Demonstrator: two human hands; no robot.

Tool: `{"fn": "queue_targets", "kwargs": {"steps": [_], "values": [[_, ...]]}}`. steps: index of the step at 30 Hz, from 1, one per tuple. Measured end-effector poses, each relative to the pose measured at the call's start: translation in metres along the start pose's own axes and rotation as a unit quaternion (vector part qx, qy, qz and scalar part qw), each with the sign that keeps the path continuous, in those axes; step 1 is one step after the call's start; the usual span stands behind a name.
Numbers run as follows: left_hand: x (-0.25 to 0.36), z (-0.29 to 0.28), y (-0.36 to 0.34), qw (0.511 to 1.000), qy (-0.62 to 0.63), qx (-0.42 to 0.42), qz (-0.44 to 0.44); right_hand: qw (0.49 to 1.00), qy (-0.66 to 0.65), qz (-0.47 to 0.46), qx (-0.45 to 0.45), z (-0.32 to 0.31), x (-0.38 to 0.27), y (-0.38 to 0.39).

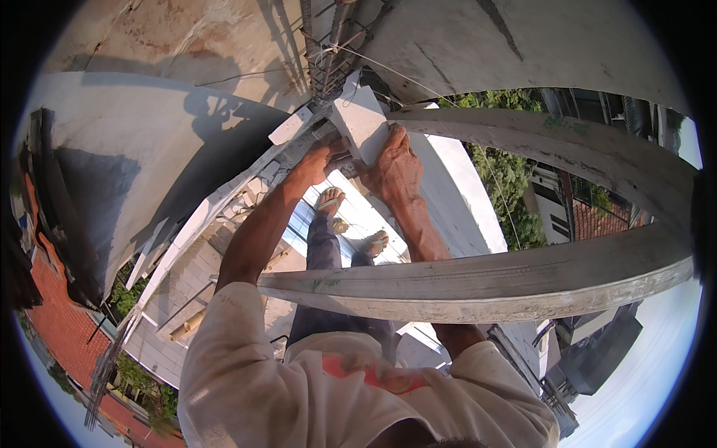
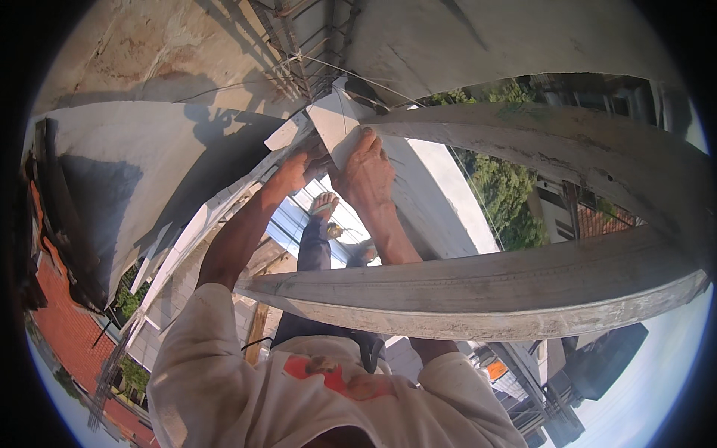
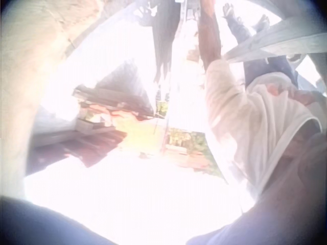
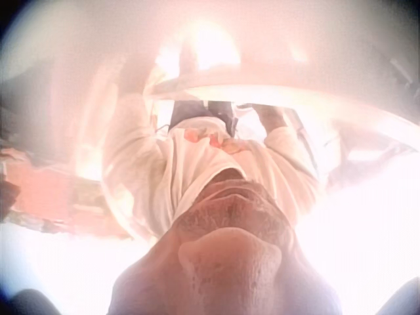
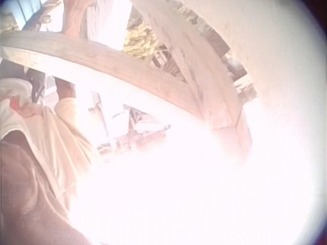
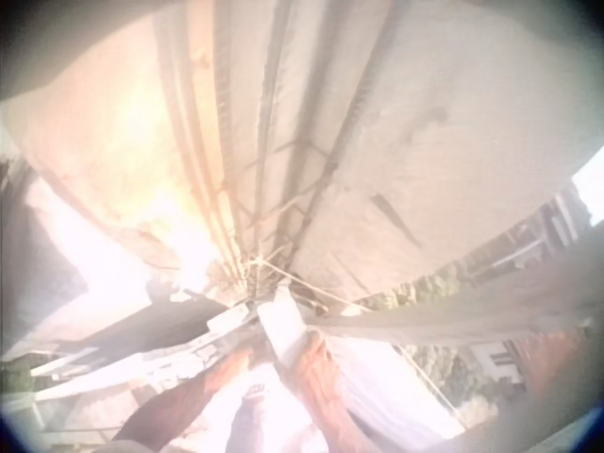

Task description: The person applies mortar to a rooftop ledge using a trowel and places white rectangular tiles onto the surface. They use a hammer to tap the tiles into position and a measuring tape to check alignment. The person works on a narrow metal scaffolding platform.

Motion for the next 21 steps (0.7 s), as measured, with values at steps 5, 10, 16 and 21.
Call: {"fn": "queue_targets", "kwargs": {"steps": [5,10,16,21], "values": [[-0.023,0.019,0.041,0.988,-0.11,-0.038,-0.102,0.995,-0.093,0.017,0.043,0.014,0.049,0.064],[0.019,0.039,0.091,0.868,-0.48,0.083,-0.096,0.995,-0.079,0.05,-0.023,0.031,0.109,0.154],[0.135,0.144,0.147,0.884,-0.451,0.107,0.068,0.977,-0.061,0.181,-0.091,0.049,0.168,0.228],[0.172,0.224,0.208,0.813,-0.559,0.122,0.109,0.963,-0.115,0.234,-0.072,0.067,0.207,0.282]]}}
Point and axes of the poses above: each hand's wrist, its own y-axis away from the middle knuckle, its own z-axis out of the palm, x = y × z, the point moved 6 cm from there along -y, towards the middle knuckle, and after that the axes turned 10 degrees about -z, right-handed, at the moved point
